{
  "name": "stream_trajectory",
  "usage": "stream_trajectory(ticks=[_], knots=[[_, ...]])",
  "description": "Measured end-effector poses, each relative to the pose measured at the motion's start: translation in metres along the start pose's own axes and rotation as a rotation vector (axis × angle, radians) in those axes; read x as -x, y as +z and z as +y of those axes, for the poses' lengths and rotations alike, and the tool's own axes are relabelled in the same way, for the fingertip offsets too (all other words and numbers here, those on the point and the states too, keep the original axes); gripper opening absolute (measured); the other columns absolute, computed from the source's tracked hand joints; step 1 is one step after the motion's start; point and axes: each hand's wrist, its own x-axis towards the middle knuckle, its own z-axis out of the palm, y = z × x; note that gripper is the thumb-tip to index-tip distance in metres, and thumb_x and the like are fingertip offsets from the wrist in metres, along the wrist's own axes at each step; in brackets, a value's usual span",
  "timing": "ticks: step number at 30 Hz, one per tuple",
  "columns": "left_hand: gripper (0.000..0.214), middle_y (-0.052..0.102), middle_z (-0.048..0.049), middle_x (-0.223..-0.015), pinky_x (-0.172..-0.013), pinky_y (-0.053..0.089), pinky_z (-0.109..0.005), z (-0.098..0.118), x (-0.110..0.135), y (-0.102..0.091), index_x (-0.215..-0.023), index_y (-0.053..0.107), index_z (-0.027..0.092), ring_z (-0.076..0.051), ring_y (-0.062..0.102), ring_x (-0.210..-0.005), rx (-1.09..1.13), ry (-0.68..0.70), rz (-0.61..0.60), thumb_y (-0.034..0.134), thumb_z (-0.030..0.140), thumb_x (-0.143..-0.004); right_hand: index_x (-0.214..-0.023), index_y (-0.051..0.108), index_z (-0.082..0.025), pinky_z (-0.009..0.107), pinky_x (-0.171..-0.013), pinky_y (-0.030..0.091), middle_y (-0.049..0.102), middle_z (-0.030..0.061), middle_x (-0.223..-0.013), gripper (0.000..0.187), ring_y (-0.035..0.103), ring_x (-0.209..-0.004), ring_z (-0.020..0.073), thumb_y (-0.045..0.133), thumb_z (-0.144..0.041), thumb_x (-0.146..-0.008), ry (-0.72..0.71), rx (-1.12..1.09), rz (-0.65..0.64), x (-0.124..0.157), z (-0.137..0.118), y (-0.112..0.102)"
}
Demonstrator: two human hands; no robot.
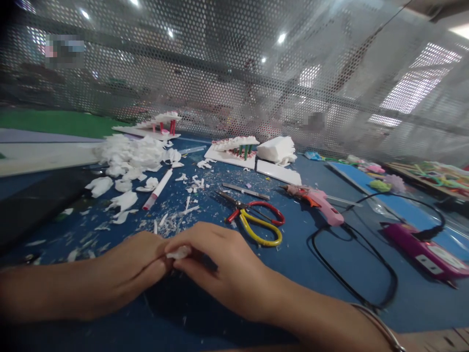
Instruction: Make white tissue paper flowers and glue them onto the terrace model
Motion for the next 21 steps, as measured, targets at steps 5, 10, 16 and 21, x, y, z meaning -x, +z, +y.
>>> stream_trajectory(ticks=[5,10,16,21], knots=[[0.024,0.032,0.0055,-0.056,-0.050,0.030,-0.021,0.001,0.000,-0.005,-0.062,0.031,0.020,-0.010,0.032,-0.049,0.451,0.032,-0.084,0.022,0.023,-0.084,-0.087,0.055,-0.018,0.012,-0.063,0.041,0.060,-0.0030,-0.080,0.008,0.053,-0.069,0.0031,0.053,-0.014,-0.080,0.025,-0.006,-0.010,-0.002,-0.003,-0.003],[0.033,0.036,0.0038,-0.060,-0.055,0.032,-0.021,0.000,0.002,-0.004,-0.064,0.034,0.020,-0.011,0.035,-0.056,0.550,-0.015,-0.109,0.019,0.035,-0.089,-0.085,0.056,-0.018,0.017,-0.065,0.042,0.059,-0.0020,-0.078,0.012,0.053,-0.070,0.0054,0.050,-0.009,-0.080,-0.011,-0.023,-0.018,-0.005,-0.002,-0.005],[0.029,0.033,0.0053,-0.059,-0.050,0.030,-0.020,0.001,0.001,-0.005,-0.068,0.033,0.020,-0.009,0.030,-0.050,0.594,-0.017,-0.161,0.020,0.032,-0.090,-0.081,0.058,-0.018,0.019,-0.066,0.045,0.060,-0.0008,-0.076,0.013,0.054,-0.071,0.0065,0.049,-0.008,-0.081,-0.058,-0.126,-0.003,-0.003,0.000,-0.004],[0.027,0.036,0.0053,-0.057,-0.050,0.031,-0.020,-0.001,0.000,-0.002,-0.066,0.035,0.019,-0.009,0.034,-0.050,0.464,-0.065,0.038,0.022,0.026,-0.089,-0.097,0.054,-0.019,0.019,-0.063,0.045,0.059,-0.0003,-0.080,0.017,0.055,-0.068,0.0072,0.053,-0.018,-0.080,-0.040,0.103,0.037,-0.006,0.001,-0.016]])
